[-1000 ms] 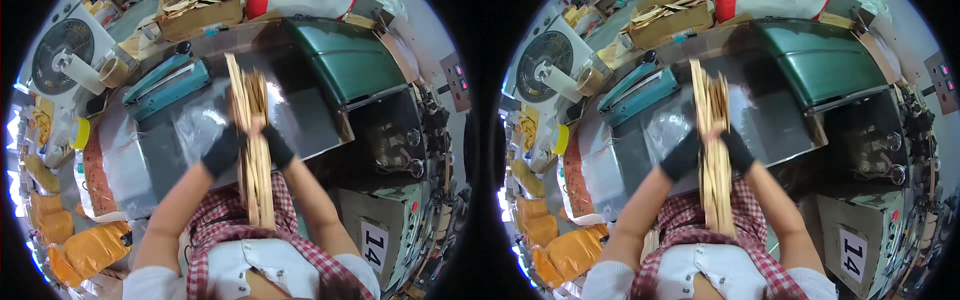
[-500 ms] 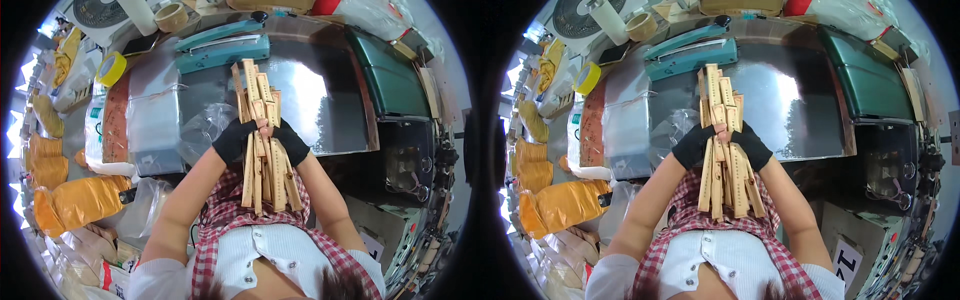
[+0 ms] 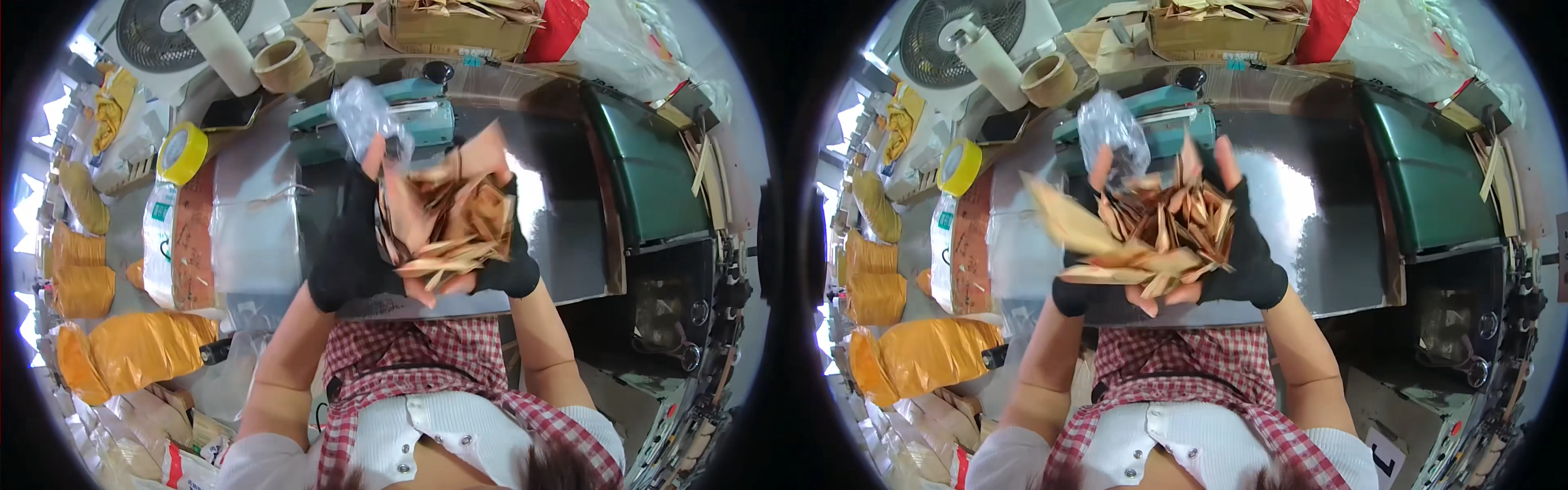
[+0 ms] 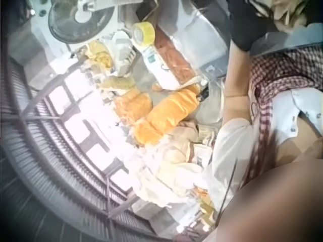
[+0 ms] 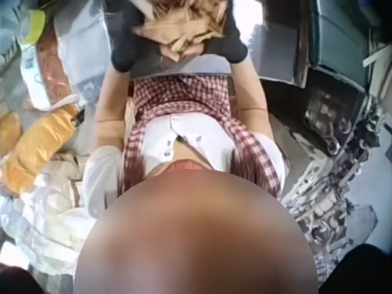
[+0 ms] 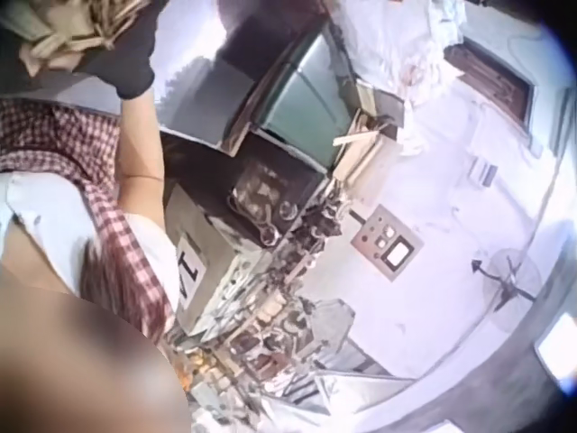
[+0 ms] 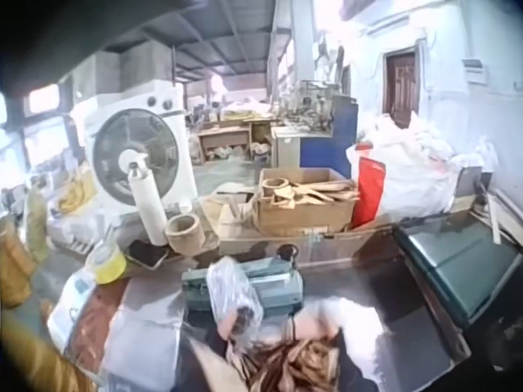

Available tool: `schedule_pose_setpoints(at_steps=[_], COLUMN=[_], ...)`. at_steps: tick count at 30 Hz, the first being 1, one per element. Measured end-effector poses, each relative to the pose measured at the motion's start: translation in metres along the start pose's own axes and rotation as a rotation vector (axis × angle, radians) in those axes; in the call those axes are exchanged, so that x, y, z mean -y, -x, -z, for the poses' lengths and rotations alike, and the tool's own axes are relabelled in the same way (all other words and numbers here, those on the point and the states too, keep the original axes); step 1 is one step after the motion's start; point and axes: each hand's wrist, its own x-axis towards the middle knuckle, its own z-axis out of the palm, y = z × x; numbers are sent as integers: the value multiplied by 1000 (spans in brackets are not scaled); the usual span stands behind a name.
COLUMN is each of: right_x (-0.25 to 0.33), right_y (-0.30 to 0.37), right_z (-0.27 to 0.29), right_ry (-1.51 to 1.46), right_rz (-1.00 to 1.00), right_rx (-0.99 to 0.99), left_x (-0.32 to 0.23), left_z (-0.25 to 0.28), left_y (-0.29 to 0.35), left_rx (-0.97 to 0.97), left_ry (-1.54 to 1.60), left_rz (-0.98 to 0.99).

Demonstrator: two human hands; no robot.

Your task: Bundling wooden sticks and sealing them in plastic bags at a packaging station.

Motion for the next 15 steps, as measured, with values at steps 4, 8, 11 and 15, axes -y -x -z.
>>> schedule_pose_setpoints(at_steps=[4,8,11,15], right_x=[-5,-13,2,-3], right_y=[-20,-29,-39,-42], right_z=[12,22,2,-13], right_ry=[10,66,-239,-109], right_rz=[-98,-330,20,-34], right_rx=[93,26,-144,-216], left_x=[48,42,0,21], left_z=[21,13,-10,8], left_y=[-15,-39,-39,-19], left_rx=[8,41,-3,55], left_ry=[-371,-616,-274,-633], left_rz=[-211,-247,-514,-363])
